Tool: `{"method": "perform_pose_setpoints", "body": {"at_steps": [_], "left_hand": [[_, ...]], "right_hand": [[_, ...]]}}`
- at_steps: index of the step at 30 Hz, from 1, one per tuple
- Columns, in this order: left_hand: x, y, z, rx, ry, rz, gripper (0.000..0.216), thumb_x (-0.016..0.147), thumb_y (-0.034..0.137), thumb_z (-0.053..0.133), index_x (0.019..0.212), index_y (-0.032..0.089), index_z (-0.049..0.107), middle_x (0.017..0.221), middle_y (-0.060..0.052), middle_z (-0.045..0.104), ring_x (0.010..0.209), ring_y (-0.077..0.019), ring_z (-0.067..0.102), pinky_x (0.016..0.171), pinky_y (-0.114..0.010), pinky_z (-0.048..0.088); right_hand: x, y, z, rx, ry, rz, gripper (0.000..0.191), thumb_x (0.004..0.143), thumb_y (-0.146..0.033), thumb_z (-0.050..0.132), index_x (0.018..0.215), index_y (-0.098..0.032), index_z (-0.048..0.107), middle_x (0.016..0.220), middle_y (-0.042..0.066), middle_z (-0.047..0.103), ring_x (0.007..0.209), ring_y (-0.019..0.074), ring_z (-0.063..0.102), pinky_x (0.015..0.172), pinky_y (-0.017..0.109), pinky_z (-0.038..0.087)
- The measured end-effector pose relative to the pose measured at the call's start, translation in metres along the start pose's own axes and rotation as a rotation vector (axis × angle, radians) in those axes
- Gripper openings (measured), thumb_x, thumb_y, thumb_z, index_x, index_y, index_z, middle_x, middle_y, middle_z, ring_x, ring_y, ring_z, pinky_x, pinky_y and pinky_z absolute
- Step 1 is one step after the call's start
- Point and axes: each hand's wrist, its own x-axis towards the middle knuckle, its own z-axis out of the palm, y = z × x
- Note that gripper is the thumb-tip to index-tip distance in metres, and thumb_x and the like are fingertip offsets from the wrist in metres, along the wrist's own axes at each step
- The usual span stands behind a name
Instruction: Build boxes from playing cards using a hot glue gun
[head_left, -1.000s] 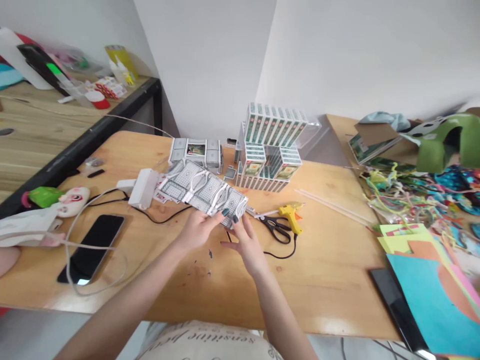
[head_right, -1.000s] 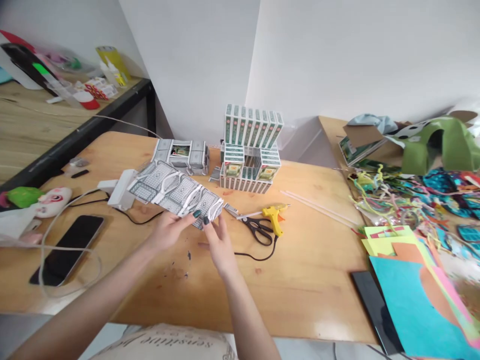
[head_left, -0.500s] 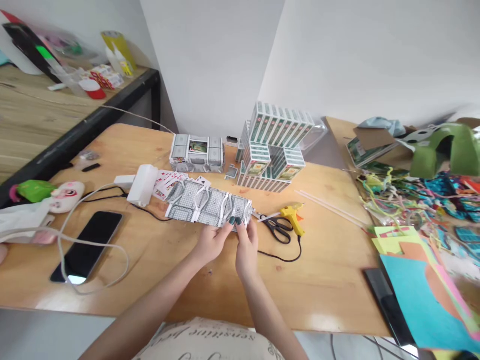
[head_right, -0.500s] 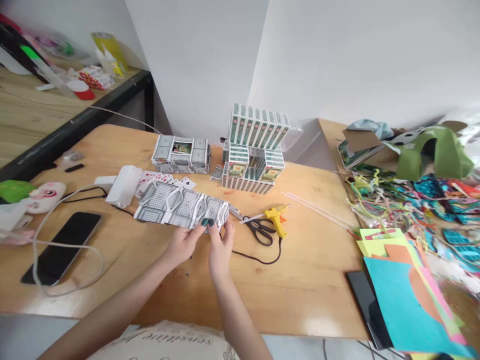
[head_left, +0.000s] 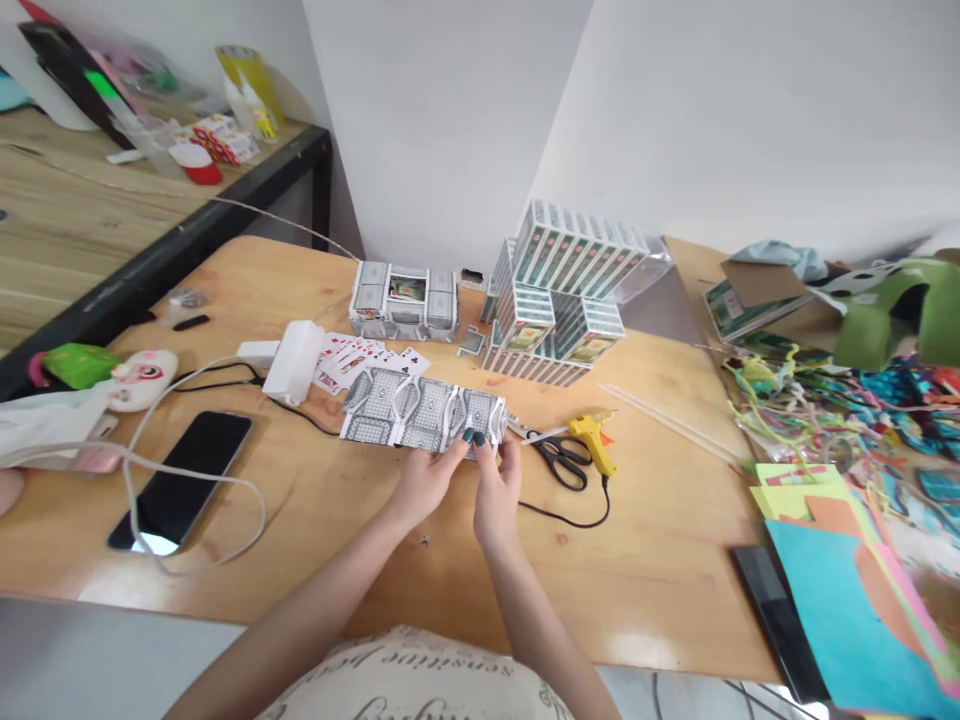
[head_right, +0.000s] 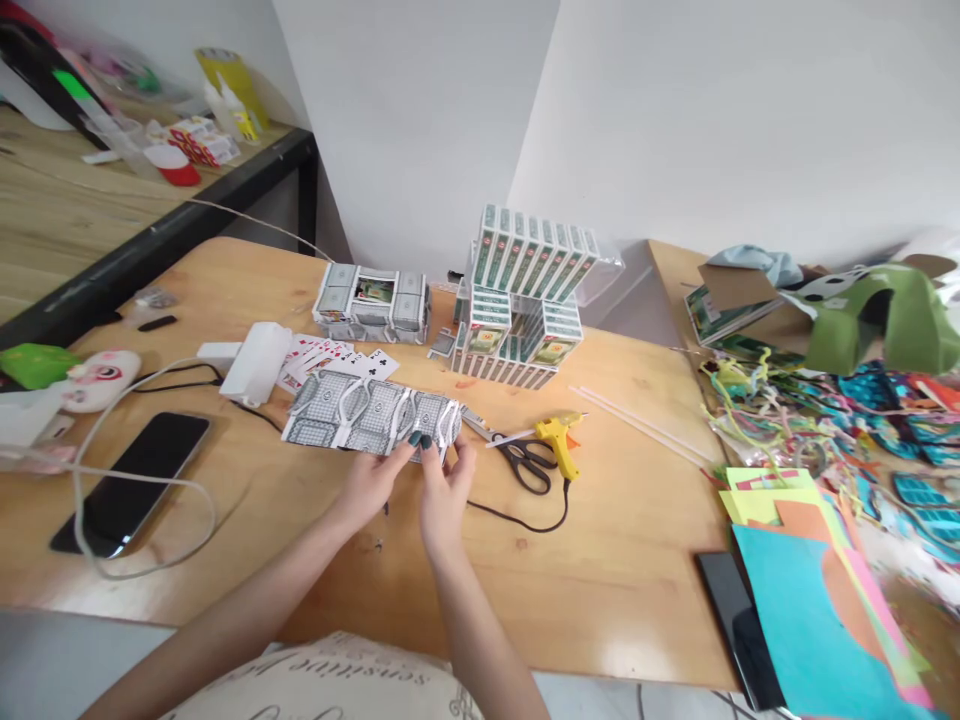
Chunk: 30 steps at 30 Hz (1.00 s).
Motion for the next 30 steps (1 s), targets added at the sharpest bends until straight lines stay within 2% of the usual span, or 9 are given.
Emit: {"method": "perform_pose_setpoints", "body": {"at_steps": [4, 7, 15, 19, 24, 30], "left_hand": [[-0.001, -0.008, 0.001, 0.007, 0.045, 0.017, 0.031, 0.081, 0.042, 0.056, 0.070, 0.015, 0.065, 0.072, -0.005, 0.067, 0.082, -0.0211, 0.062, 0.073, -0.028, 0.047], [-0.003, -0.012, 0.004, -0.030, 0.080, 0.022, 0.032, 0.080, 0.042, 0.056, 0.064, 0.015, 0.063, 0.066, -0.003, 0.064, 0.079, -0.0196, 0.061, 0.071, -0.027, 0.046], [-0.004, -0.014, 0.010, -0.188, 0.113, 0.008, 0.026, 0.076, 0.039, 0.062, 0.070, 0.014, 0.066, 0.072, -0.004, 0.067, 0.079, -0.0191, 0.061, 0.074, -0.028, 0.046], [-0.004, -0.013, 0.010, -0.205, 0.115, 0.017, 0.024, 0.076, 0.037, 0.062, 0.072, 0.014, 0.067, 0.075, -0.004, 0.068, 0.081, -0.0188, 0.061, 0.076, -0.028, 0.046], [-0.005, -0.012, 0.011, -0.217, 0.123, 0.000, 0.025, 0.075, 0.038, 0.063, 0.066, 0.014, 0.065, 0.072, -0.003, 0.067, 0.078, -0.0184, 0.061, 0.073, -0.027, 0.047], [-0.004, -0.012, 0.010, -0.206, 0.115, 0.012, 0.026, 0.075, 0.039, 0.062, 0.072, 0.013, 0.068, 0.077, -0.006, 0.069, 0.084, -0.0213, 0.062, 0.078, -0.031, 0.047]], "right_hand": [[0.001, 0.003, 0.000, -0.023, 0.028, -0.008, 0.037, 0.073, -0.040, 0.063, 0.101, -0.017, 0.056, 0.103, 0.007, 0.059, 0.099, 0.0207, 0.054, 0.088, 0.036, 0.043], [0.000, 0.002, -0.001, 0.003, 0.017, 0.009, 0.037, 0.072, -0.039, 0.064, 0.100, -0.017, 0.055, 0.102, 0.007, 0.060, 0.095, 0.0196, 0.056, 0.087, 0.035, 0.044], [-0.001, 0.000, -0.003, 0.005, 0.001, 0.029, 0.033, 0.073, -0.037, 0.065, 0.098, -0.018, 0.056, 0.098, 0.005, 0.060, 0.089, 0.0175, 0.057, 0.083, 0.033, 0.044], [-0.001, 0.001, -0.002, 0.051, 0.002, 0.045, 0.031, 0.073, -0.036, 0.065, 0.097, -0.018, 0.055, 0.097, 0.005, 0.060, 0.087, 0.0168, 0.057, 0.082, 0.032, 0.045], [-0.001, 0.003, -0.002, 0.110, 0.009, 0.063, 0.031, 0.072, -0.034, 0.067, 0.096, -0.019, 0.055, 0.097, 0.004, 0.060, 0.089, 0.0167, 0.057, 0.082, 0.032, 0.044], [-0.001, 0.002, -0.002, 0.140, 0.004, 0.089, 0.033, 0.070, -0.034, 0.068, 0.097, -0.019, 0.055, 0.099, 0.005, 0.061, 0.091, 0.0179, 0.057, 0.084, 0.034, 0.044]]}}
